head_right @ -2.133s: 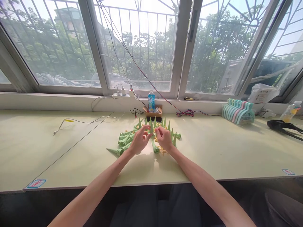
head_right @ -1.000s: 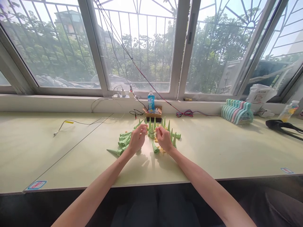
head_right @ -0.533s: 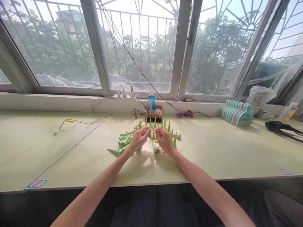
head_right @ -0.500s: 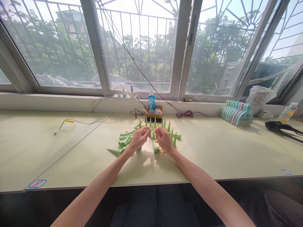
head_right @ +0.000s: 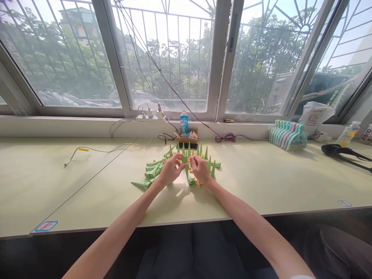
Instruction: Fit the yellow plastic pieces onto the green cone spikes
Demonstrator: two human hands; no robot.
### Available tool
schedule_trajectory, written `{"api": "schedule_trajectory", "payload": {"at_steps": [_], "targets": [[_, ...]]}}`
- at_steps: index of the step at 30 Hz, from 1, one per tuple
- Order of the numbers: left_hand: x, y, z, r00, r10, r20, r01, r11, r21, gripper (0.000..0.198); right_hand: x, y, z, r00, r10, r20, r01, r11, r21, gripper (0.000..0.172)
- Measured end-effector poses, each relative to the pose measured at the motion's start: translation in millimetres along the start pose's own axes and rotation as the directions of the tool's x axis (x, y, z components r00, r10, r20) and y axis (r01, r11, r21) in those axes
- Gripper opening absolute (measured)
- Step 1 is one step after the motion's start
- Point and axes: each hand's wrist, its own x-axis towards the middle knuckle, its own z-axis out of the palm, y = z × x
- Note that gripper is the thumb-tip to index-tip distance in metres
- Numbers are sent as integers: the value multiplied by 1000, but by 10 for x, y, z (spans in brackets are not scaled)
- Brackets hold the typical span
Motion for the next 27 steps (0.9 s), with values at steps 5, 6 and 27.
{"api": "schedule_trajectory", "payload": {"at_steps": [5,6,27], "targets": [[-4,-39,5,998,68,3,-68,997,27,16,4,2,27,1000,-19,-2,19,1000,-1,40],[-3,-44,7,997,77,1,-77,997,31,15,4,-1,30,1000,-20,-2,20,1000,2,40],[18,118,-60,938,-337,76,346,922,-176,77,-42,-45,26,1000,-13,-2,13,999,53,35]]}}
